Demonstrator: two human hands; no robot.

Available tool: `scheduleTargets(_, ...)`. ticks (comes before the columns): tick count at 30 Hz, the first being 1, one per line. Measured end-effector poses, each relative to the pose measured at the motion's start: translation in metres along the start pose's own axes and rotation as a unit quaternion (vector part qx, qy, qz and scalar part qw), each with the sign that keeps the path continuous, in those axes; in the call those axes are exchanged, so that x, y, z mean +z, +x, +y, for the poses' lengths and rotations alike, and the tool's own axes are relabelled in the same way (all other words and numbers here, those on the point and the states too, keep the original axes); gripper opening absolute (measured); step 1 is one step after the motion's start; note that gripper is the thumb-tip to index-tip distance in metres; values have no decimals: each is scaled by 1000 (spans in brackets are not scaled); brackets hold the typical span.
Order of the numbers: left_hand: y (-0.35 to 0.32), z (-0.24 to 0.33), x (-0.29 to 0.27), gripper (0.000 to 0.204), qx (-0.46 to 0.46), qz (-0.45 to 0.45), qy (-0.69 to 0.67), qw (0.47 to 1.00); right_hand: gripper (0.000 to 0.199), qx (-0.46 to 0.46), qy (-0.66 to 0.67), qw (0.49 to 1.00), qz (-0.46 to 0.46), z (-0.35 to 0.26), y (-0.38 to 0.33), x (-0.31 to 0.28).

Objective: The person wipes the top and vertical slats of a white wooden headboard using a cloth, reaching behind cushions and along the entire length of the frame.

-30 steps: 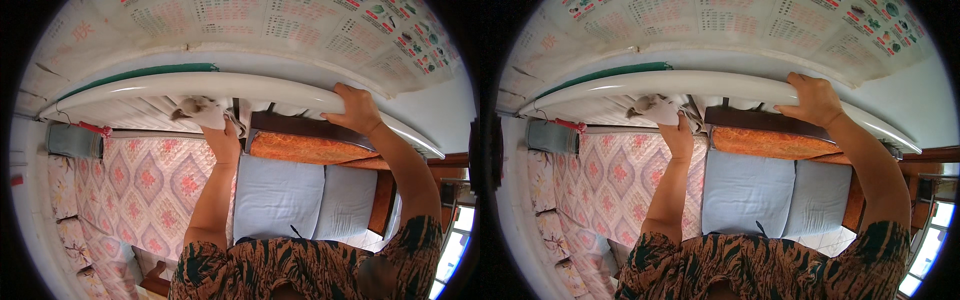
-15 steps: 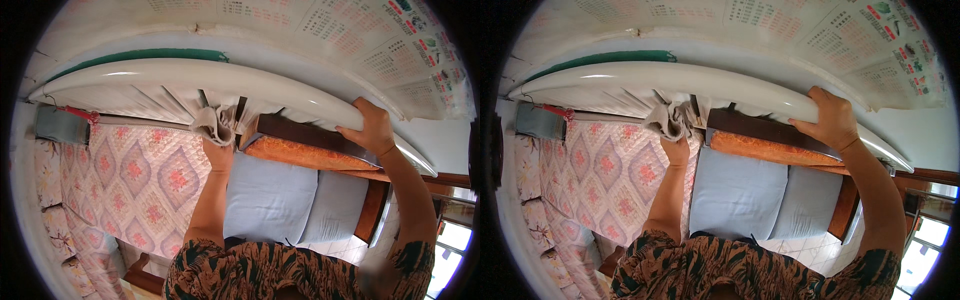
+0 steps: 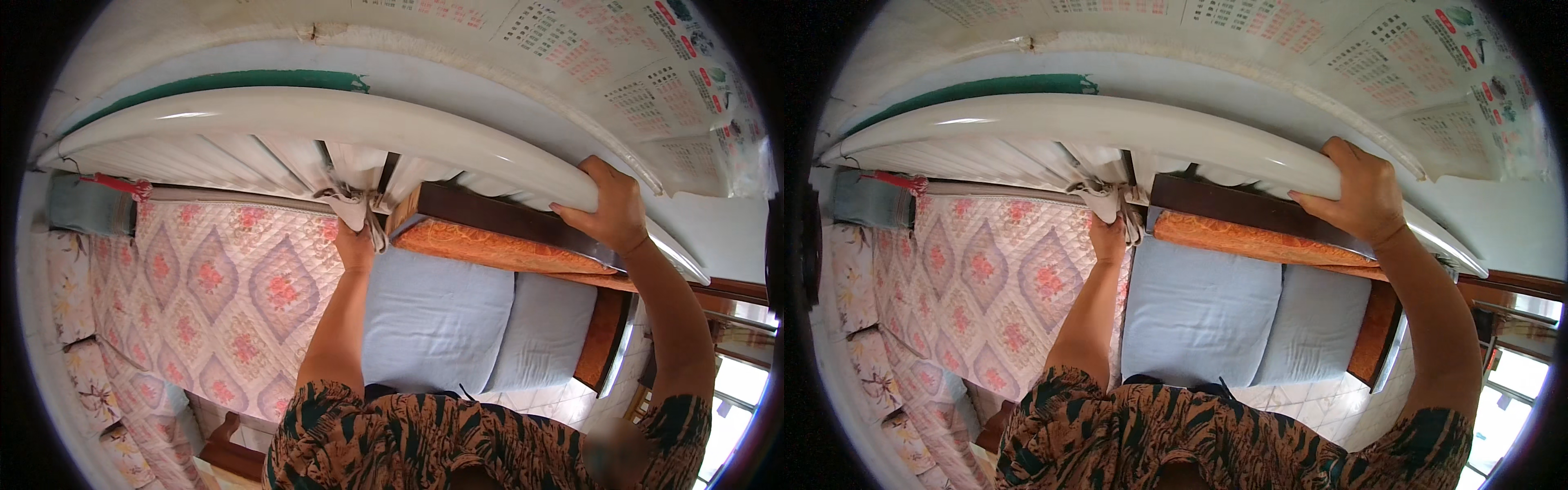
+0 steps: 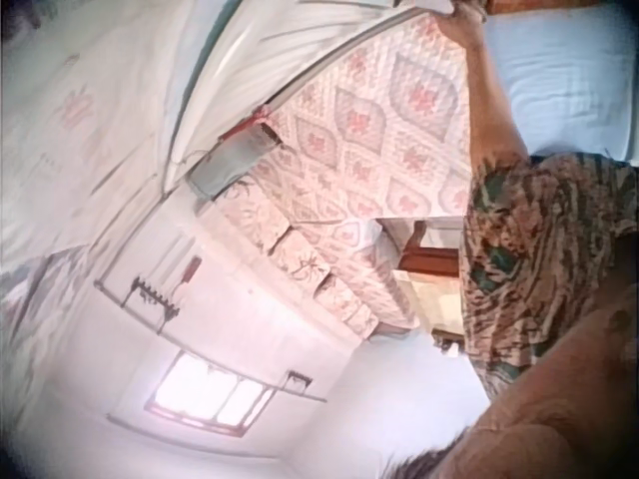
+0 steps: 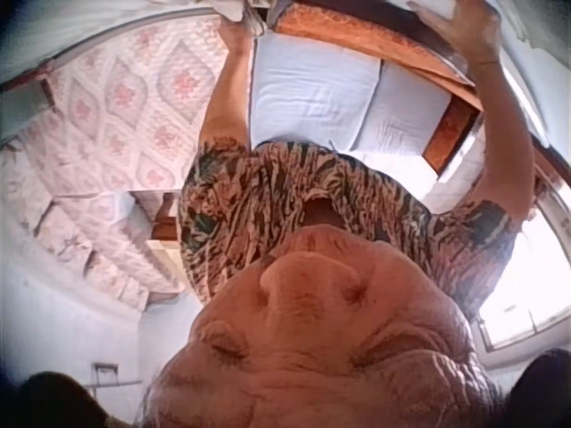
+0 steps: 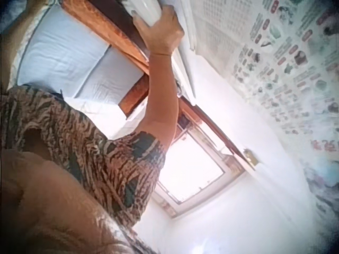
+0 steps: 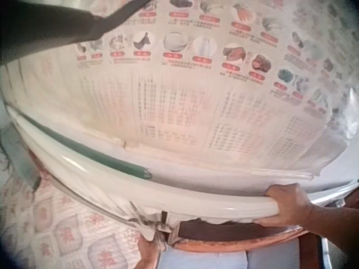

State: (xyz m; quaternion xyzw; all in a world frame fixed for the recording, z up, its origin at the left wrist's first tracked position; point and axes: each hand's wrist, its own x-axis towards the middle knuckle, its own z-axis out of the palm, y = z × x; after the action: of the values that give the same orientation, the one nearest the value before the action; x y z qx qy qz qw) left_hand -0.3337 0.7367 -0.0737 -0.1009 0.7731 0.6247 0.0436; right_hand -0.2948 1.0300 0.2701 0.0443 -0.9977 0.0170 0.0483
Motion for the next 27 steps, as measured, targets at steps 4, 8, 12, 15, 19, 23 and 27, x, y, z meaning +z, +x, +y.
scheduleTargets(4, -17, 56, -12, 22, 50, -15, -174, 983, 48, 11, -8, 1000, -5, 2, -3, -1)
scheduleTargets(8, -44, 151, -41, 26, 232, -5, -161, 959, 50, 6, -4, 1000, 1, 6, -4, -2)
scheduleTargets(12, -35, 258, -45, 37, 513, 31, 80, 854, 53, 12, -5, 1000, -3, 10, -4, 3)
scheduleTargets(15, -29, 294, -12, 39, 568, 105, 122, 807, 56, -25, -28, 998, 40, 15, -5, 8)
scheduleTargets(19, -23, 297, -2, 59, 590, 40, 266, 761, 60, -4, -35, 999, 9, 11, -5, 3)
scheduleTargets(23, 12, 287, -29, 41, 638, 24, 314, 703, 61, -12, -41, 999, 22, 20, -5, 16)
scheduleTargets(27, 43, 293, -79, 41, 596, 19, 349, 723, 54, -41, -36, 997, 48, 26, -9, 18)
